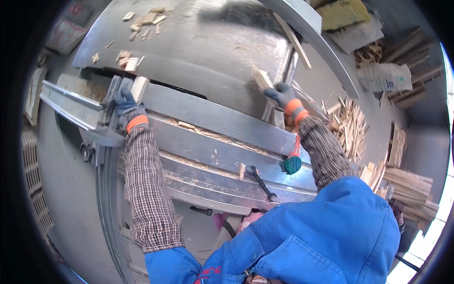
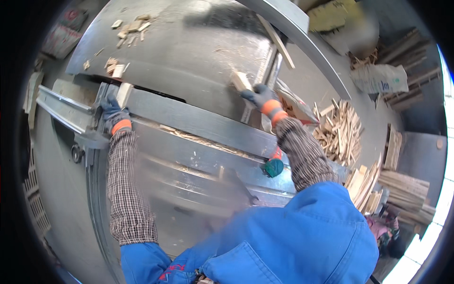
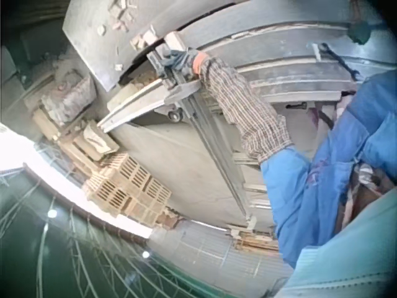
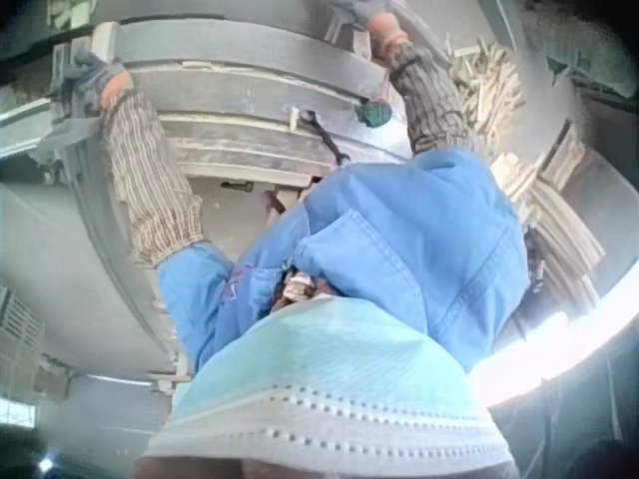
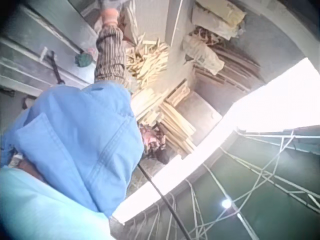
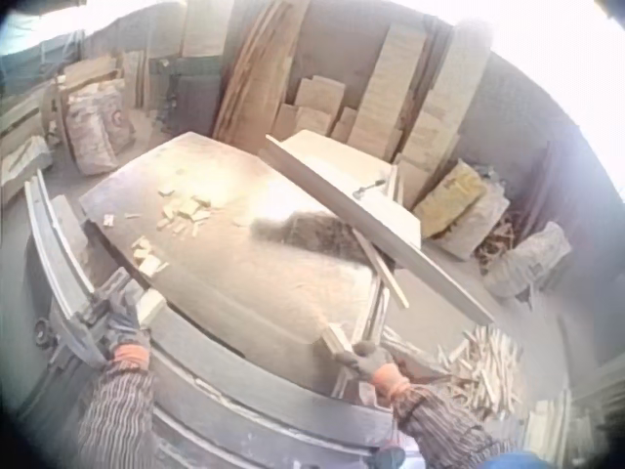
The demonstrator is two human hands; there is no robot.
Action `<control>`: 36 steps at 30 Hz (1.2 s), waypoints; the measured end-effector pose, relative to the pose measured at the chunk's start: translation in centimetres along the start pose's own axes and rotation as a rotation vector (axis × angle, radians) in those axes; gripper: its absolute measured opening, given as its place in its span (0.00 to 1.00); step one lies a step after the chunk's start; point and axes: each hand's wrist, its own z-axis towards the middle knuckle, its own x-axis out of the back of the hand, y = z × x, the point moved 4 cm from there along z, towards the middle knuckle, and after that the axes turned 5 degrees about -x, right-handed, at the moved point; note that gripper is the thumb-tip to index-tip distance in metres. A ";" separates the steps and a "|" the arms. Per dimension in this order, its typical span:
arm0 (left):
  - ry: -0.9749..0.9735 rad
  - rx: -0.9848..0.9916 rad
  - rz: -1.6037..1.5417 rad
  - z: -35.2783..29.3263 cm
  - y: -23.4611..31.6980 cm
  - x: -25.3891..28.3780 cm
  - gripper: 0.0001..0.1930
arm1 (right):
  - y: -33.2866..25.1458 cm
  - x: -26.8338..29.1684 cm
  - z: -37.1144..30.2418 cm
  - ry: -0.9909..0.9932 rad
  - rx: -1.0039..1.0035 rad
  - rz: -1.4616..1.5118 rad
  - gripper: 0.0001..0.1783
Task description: The person repeatedly picks up small wooden planks, places them on a table saw, and cuts them into smaller pieces. The cut pieces are then placed into a large sack on the floor.
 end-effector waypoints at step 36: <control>-0.189 0.071 -1.857 -11.9 3.4 4.4 0.25 | 14.7 8.0 -15.3 0.163 0.197 0.618 0.14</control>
